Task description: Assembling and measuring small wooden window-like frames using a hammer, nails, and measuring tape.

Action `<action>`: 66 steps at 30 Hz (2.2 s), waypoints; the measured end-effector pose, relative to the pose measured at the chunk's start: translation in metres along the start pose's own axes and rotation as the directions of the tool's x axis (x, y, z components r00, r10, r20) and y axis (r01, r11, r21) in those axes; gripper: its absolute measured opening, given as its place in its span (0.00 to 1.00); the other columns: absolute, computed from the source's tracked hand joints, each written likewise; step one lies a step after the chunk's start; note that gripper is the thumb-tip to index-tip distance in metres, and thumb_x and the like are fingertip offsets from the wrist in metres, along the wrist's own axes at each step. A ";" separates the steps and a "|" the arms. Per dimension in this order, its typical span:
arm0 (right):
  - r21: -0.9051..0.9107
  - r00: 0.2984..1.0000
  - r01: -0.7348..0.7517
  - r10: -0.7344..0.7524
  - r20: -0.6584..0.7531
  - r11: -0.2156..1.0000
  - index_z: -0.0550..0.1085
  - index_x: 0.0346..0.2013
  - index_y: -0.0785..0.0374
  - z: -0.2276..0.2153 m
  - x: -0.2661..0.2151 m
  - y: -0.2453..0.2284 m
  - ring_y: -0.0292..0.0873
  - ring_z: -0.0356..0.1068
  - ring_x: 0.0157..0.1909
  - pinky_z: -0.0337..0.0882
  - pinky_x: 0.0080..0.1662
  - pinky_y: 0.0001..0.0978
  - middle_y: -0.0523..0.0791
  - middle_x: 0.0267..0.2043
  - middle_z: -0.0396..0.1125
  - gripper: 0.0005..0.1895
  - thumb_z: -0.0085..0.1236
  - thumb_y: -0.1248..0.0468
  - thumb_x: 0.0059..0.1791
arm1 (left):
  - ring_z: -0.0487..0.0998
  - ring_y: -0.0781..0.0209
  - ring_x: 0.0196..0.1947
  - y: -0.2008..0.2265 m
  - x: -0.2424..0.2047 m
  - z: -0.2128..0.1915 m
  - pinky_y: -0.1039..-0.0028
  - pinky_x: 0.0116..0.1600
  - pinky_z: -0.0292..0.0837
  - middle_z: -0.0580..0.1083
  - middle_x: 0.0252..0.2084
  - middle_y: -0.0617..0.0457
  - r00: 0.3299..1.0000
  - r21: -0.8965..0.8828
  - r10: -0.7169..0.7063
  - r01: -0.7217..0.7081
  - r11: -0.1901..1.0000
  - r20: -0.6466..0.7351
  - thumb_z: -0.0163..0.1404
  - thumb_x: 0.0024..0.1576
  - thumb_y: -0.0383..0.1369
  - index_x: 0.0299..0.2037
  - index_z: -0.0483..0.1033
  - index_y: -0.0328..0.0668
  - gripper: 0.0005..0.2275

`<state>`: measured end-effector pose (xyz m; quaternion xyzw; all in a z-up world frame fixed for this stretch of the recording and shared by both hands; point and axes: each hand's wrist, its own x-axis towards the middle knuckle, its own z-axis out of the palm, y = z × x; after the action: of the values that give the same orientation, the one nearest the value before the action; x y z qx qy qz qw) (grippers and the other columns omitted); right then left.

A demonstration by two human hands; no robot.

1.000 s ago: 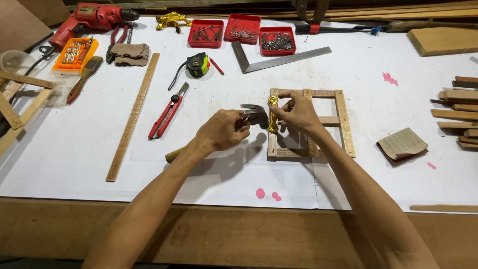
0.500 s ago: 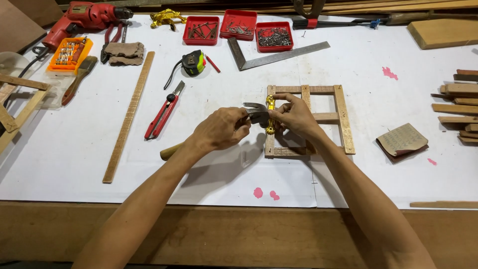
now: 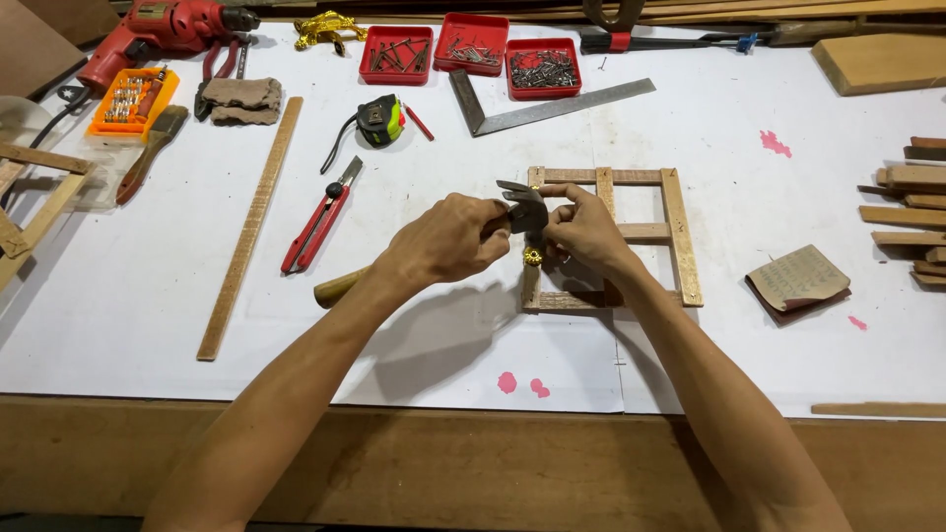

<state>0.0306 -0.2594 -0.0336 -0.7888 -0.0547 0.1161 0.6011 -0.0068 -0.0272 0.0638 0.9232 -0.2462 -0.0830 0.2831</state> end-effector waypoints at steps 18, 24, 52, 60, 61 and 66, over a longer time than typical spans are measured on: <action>0.008 1.000 0.003 -0.003 -0.008 1.000 0.63 0.59 0.72 0.001 0.001 0.002 0.35 0.71 0.22 0.72 0.25 0.27 0.44 0.23 0.69 0.23 0.53 0.75 0.49 | 0.79 0.54 0.23 -0.015 0.004 0.011 0.61 0.31 0.75 0.79 0.25 0.47 0.991 -0.032 0.091 -0.094 0.995 -0.097 0.49 0.53 0.35 0.35 0.80 0.37 0.10; 0.009 1.000 0.029 -0.029 0.006 1.000 0.63 0.59 0.72 -0.001 0.002 0.006 0.36 0.70 0.22 0.72 0.25 0.26 0.44 0.22 0.66 0.25 0.53 0.76 0.47 | 0.77 0.55 0.19 0.003 0.000 -0.001 0.61 0.27 0.74 0.78 0.23 0.49 0.998 -0.034 -0.059 0.060 0.998 0.036 0.48 0.51 0.35 0.40 0.80 0.44 0.12; 0.044 0.995 0.096 -0.096 0.014 0.994 0.64 0.59 0.73 0.000 0.003 0.020 0.35 0.68 0.23 0.71 0.26 0.26 0.43 0.23 0.67 0.24 0.55 0.73 0.48 | 0.74 0.58 0.18 -0.034 0.004 0.028 0.66 0.27 0.71 0.75 0.20 0.49 0.973 -0.064 0.187 -0.197 0.978 -0.134 0.50 0.52 0.32 0.29 0.76 0.35 0.07; -0.066 1.000 0.015 -0.016 -0.019 0.998 0.62 0.63 0.70 0.005 -0.004 -0.002 0.34 0.69 0.22 0.68 0.24 0.25 0.44 0.24 0.70 0.29 0.61 0.65 0.50 | 0.76 0.59 0.22 -0.062 0.004 0.029 0.67 0.30 0.75 0.77 0.29 0.54 0.982 0.218 0.176 -0.158 0.963 -0.067 0.56 0.52 0.35 0.31 0.79 0.40 0.06; -0.069 1.000 0.016 -0.017 -0.018 0.997 0.62 0.63 0.70 0.005 -0.005 -0.002 0.34 0.69 0.22 0.68 0.24 0.25 0.44 0.24 0.70 0.29 0.61 0.65 0.50 | 0.76 0.59 0.22 -0.064 -0.001 0.028 0.67 0.30 0.75 0.77 0.29 0.54 0.982 0.217 0.177 -0.158 0.963 -0.070 0.56 0.52 0.35 0.31 0.79 0.40 0.06; -0.043 0.999 0.002 -0.003 -0.038 0.999 0.64 0.65 0.67 0.007 -0.007 -0.002 0.34 0.69 0.22 0.69 0.24 0.25 0.45 0.24 0.71 0.30 0.60 0.63 0.50 | 0.77 0.60 0.25 -0.078 -0.013 0.035 0.69 0.29 0.74 0.76 0.34 0.54 0.959 0.365 0.217 -0.140 0.920 -0.180 0.61 0.49 0.38 0.45 0.80 0.47 0.15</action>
<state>0.0221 -0.2543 -0.0322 -0.8034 -0.0468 0.0991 0.5853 0.0038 0.0181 -0.0092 0.9357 -0.3081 0.0893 0.1466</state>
